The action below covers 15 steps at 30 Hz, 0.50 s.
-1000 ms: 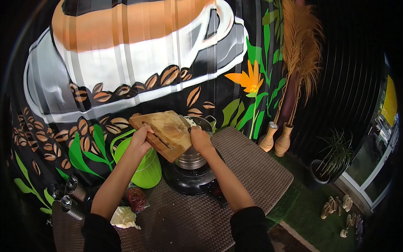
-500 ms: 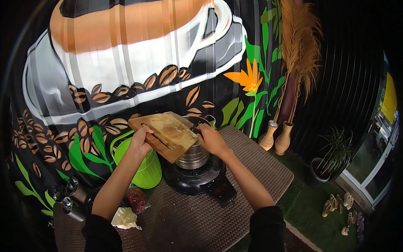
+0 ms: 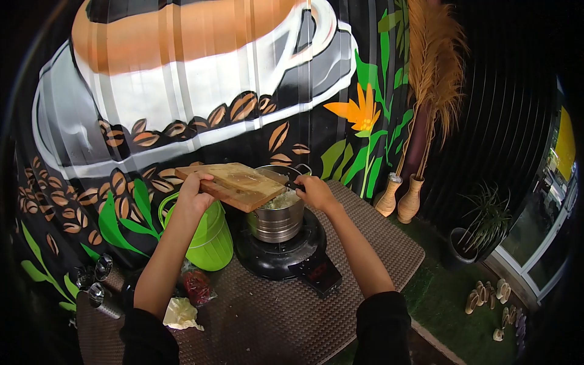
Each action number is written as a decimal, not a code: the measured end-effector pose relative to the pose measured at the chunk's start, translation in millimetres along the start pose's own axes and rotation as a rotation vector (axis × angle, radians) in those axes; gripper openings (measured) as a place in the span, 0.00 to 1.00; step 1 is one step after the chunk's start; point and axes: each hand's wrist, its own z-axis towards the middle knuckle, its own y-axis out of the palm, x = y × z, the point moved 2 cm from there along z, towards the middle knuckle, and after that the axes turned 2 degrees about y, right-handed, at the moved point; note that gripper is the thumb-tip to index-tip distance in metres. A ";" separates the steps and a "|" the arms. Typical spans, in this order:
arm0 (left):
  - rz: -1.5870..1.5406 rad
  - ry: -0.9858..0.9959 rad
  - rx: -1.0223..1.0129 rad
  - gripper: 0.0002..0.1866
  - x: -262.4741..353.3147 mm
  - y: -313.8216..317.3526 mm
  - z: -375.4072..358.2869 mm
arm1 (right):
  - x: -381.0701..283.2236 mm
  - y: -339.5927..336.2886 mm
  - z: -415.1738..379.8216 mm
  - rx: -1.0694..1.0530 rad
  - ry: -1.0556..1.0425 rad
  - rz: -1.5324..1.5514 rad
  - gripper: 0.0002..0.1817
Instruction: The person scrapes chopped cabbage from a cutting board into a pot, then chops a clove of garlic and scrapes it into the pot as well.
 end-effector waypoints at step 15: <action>0.018 0.079 -0.114 0.20 -10.8 6.6 0.7 | -50.7 -33.3 -14.4 0.124 -0.060 0.414 0.12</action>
